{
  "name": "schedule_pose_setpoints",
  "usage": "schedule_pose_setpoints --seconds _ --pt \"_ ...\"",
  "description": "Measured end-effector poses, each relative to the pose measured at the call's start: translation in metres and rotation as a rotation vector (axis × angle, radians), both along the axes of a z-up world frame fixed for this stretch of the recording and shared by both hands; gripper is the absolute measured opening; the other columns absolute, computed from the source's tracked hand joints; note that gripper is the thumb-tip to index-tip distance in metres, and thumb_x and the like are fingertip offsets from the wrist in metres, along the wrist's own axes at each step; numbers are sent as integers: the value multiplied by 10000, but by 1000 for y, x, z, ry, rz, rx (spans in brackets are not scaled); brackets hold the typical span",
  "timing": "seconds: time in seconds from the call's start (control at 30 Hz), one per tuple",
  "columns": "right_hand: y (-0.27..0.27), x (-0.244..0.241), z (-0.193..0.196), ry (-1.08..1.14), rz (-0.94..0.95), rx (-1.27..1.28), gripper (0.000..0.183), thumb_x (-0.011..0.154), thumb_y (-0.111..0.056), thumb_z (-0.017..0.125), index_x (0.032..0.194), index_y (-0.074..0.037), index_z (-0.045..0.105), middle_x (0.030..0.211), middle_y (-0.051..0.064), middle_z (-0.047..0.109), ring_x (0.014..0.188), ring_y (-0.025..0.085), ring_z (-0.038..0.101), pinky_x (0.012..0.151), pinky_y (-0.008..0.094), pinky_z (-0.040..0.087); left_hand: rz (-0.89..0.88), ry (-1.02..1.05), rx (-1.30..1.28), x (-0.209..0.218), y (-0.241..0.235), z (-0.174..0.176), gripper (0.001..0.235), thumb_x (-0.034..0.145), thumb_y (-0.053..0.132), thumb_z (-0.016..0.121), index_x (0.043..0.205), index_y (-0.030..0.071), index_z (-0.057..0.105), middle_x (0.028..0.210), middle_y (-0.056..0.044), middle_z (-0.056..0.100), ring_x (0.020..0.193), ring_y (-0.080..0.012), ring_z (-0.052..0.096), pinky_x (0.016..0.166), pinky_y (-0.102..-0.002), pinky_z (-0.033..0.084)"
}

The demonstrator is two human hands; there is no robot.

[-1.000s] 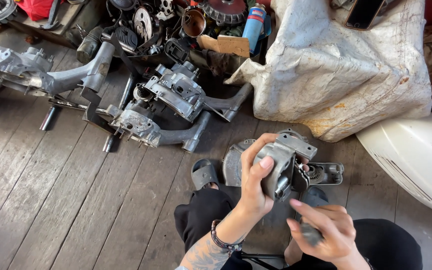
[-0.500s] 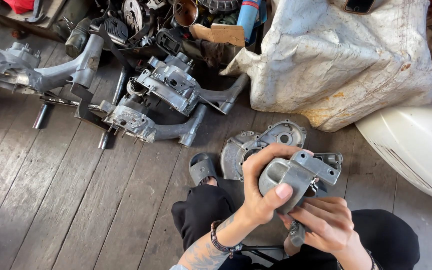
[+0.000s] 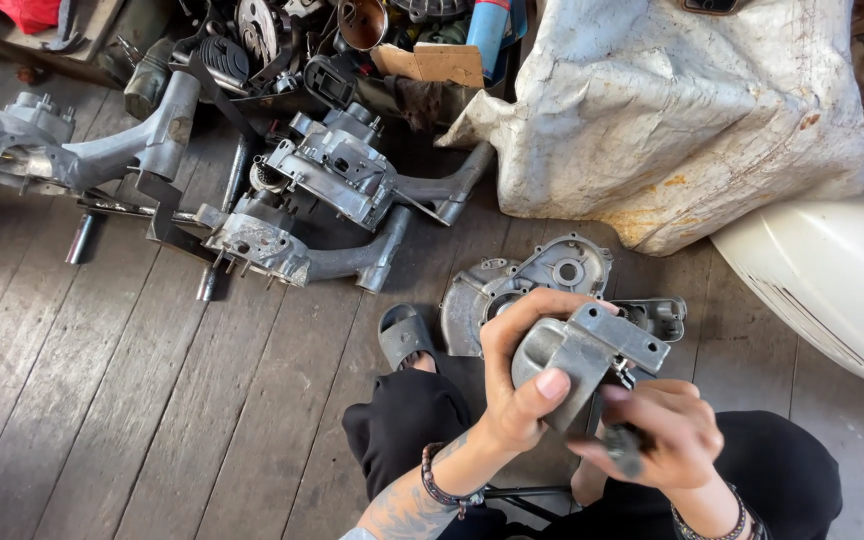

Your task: Adjusting and disassembling internal parts of a motorcycle engine component using a screwdriver.

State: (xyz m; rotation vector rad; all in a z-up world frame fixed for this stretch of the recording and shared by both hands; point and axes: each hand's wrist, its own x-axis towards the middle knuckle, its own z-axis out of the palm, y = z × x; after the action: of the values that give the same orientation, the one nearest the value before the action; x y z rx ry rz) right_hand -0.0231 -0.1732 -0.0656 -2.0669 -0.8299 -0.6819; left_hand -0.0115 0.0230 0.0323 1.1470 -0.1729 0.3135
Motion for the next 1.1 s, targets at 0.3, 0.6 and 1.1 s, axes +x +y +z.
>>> schedule_pose_setpoints --seconds 0.3,0.6,1.1 --pt "17 -13 33 274 60 232 394 1020 -311 455 1193 -13 265 617 110 690 420 139 646 470 244 480 107 -2 -44 2 3 -3 675 893 658 580 1095 21 679 1044 -85 728 875 -162 675 809 -295 510" --pt "28 7 91 966 121 580 678 773 -250 728 1331 -43 403 943 69 505 646 120 373 589 239 282 237 -92 -14 3 -15 -11 692 950 681 585 1126 15 649 1037 -125 698 887 -217 689 831 -341 544" --pt "39 10 89 1109 240 485 809 659 -245 749 1362 -60 394 929 55 558 861 115 527 769 257 431 144 -347 -43 5 -31 -10 557 977 593 633 1084 46 642 854 -166 718 779 -257 728 764 -340 582"
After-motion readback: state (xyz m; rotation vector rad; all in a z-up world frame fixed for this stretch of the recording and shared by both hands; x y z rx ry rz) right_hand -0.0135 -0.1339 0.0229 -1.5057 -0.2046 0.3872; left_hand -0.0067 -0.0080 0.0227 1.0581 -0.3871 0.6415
